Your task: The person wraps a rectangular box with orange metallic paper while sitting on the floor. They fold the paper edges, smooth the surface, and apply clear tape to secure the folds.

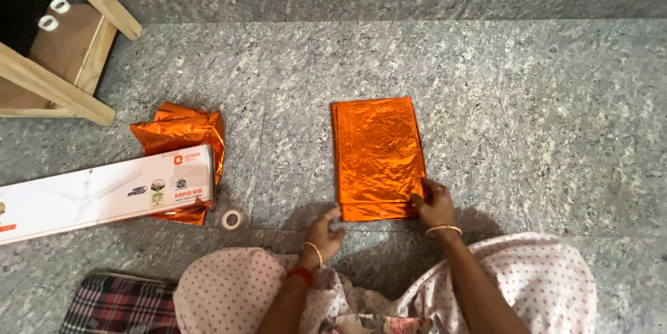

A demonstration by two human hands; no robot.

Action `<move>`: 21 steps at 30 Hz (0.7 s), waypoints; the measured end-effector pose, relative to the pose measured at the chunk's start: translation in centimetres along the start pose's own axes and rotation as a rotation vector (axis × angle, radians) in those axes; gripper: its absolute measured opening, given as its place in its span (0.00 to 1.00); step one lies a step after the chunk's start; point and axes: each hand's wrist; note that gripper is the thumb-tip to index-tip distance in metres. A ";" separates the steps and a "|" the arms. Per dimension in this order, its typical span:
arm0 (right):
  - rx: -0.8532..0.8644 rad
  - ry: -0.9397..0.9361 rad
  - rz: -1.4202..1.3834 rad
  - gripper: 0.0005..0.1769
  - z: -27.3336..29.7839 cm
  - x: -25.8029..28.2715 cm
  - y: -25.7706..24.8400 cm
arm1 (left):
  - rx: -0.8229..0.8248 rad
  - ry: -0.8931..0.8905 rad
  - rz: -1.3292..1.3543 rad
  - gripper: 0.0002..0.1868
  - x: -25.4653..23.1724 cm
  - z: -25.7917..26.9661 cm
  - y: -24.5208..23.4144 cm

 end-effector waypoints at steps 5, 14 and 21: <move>-0.351 0.069 0.030 0.40 -0.4 -4.4 0.3 | 0.155 0.061 0.073 0.25 -1.0 1.1 3.2; -0.132 0.305 0.103 0.34 -0.7 -3.5 -0.1 | 0.275 0.085 -0.216 0.49 -5.8 0.9 0.6; -0.177 0.023 0.247 0.34 -1.0 -1.5 -0.6 | 0.215 0.040 -0.227 0.42 -6.7 1.4 1.4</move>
Point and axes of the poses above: each hand's wrist, its own z-axis away from the middle knuckle, its own y-axis out of the palm, x = y × z, and after that the axes turned 7 degrees about -z, right-handed
